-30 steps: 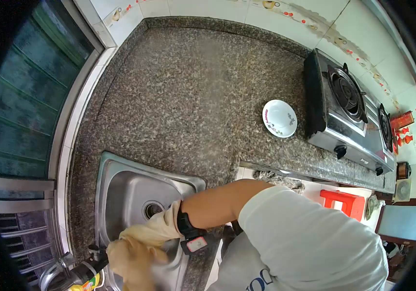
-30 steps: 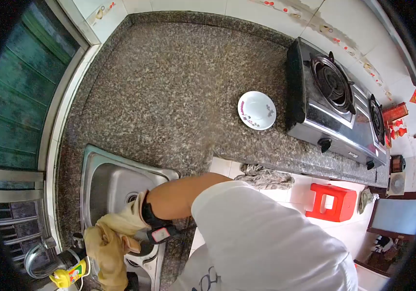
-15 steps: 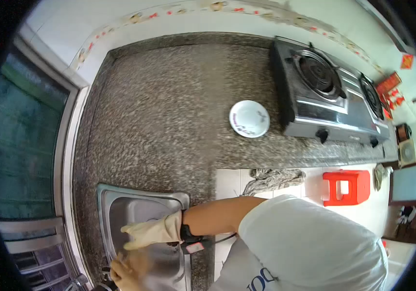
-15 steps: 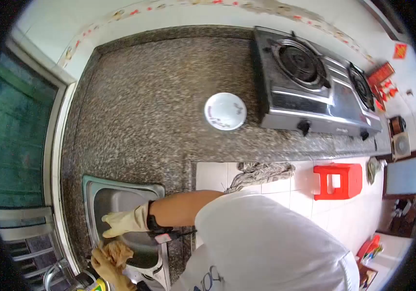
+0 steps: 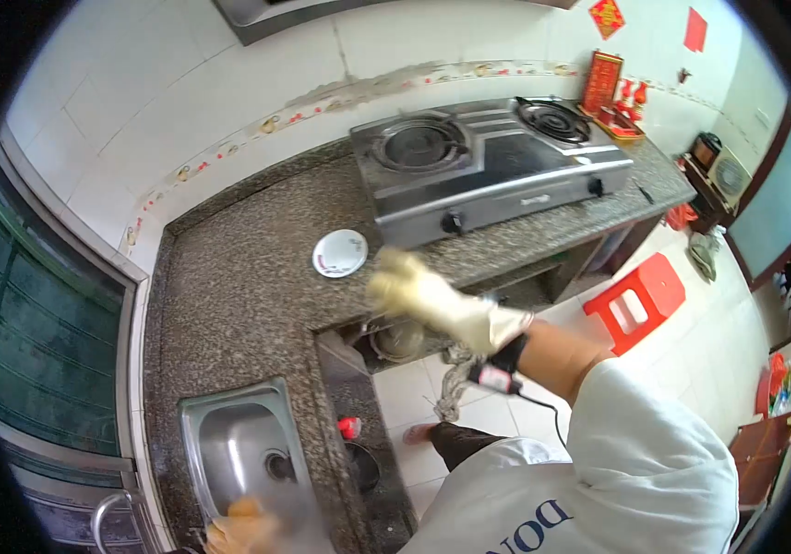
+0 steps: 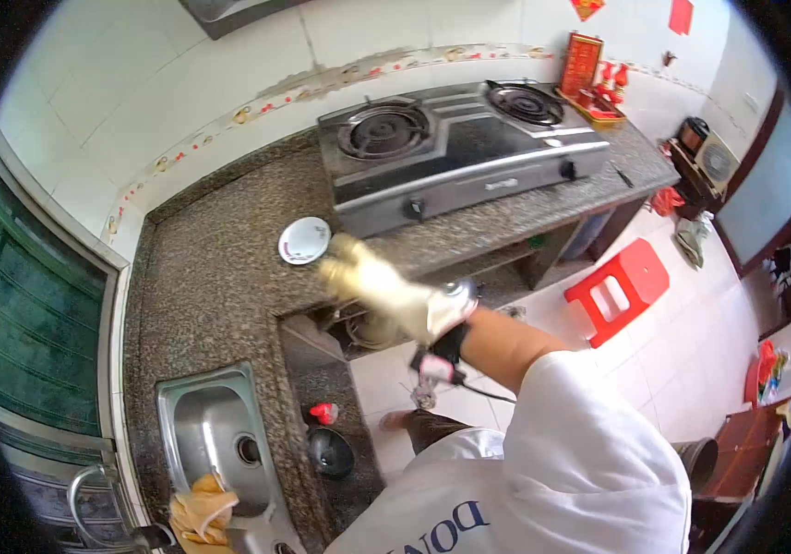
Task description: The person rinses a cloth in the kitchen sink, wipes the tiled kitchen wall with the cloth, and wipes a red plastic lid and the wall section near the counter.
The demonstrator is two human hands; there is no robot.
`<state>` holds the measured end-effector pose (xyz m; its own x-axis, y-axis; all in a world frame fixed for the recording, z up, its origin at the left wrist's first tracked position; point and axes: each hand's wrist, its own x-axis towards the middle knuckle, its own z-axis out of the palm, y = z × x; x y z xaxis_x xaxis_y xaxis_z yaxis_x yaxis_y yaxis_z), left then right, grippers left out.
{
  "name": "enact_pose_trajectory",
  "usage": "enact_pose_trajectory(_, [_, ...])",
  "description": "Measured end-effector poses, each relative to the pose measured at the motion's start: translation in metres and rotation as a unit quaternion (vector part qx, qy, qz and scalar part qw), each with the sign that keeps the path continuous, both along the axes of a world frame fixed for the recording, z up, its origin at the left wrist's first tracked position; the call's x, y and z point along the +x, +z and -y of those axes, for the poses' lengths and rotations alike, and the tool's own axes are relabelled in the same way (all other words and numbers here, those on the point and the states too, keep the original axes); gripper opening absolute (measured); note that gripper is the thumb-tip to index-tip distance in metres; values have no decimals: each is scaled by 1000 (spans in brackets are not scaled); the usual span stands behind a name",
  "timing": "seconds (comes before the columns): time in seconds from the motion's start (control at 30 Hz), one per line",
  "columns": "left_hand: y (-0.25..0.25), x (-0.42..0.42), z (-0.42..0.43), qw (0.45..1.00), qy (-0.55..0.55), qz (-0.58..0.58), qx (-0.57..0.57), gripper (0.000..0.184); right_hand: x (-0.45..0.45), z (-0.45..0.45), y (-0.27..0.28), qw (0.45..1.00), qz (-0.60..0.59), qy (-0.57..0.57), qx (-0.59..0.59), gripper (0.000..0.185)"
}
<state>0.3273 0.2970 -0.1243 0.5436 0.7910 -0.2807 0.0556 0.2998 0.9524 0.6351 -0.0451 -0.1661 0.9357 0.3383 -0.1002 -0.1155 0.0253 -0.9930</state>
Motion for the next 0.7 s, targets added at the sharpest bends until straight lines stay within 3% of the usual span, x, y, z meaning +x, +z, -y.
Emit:
enact_pose_trajectory(0.1, [2,-7,22,994,-77,49,-54,78,31,84,-64,989,38,-145,-17,77])
enact_pose_trajectory(0.17, [1,-3,37,980,-146,89,-104,85,-24,113,-39,988,-53,-127,-67,62])
enact_pose_trajectory(0.2, [-1,2,45,966,-184,107,-149,89,-31,135,-73,994,31,-23,-102,45])
enact_pose_trajectory(0.23, [-4,9,56,948,-221,120,-196,93,-60,135,-77,993,-89,-64,-46,37])
enact_pose_trajectory(0.27, [-10,14,62,928,-247,129,-246,97,-94,133,-66,990,-90,-70,-88,45])
enact_pose_trajectory(0.33, [4,45,129,937,-325,115,-55,67,-124,141,-78,982,-152,30,-111,57])
enact_pose_trajectory(0.4, [7,63,176,895,-362,73,252,44,-159,152,-59,983,-159,79,-36,70])
enact_pose_trajectory(0.43, [8,73,200,879,-357,83,304,39,-170,158,-58,984,-154,92,12,75])
enact_pose_trajectory(0.47, [13,81,231,914,-375,153,-3,37,-179,167,-57,981,-149,106,59,80])
enact_pose_trajectory(0.53, [-2,98,273,911,-390,133,5,36,-195,185,-52,982,-132,99,95,87])
enact_pose_trajectory(0.57, [-4,106,300,907,-380,140,-112,32,-205,198,-49,985,-95,90,109,88])
enact_pose_trajectory(0.63, [-21,119,350,892,-399,131,-169,28,-225,225,-32,987,-67,64,130,91])
enact_pose_trajectory(0.7, [-28,123,398,860,-450,121,-207,26,-239,261,-56,987,-38,-17,153,93])
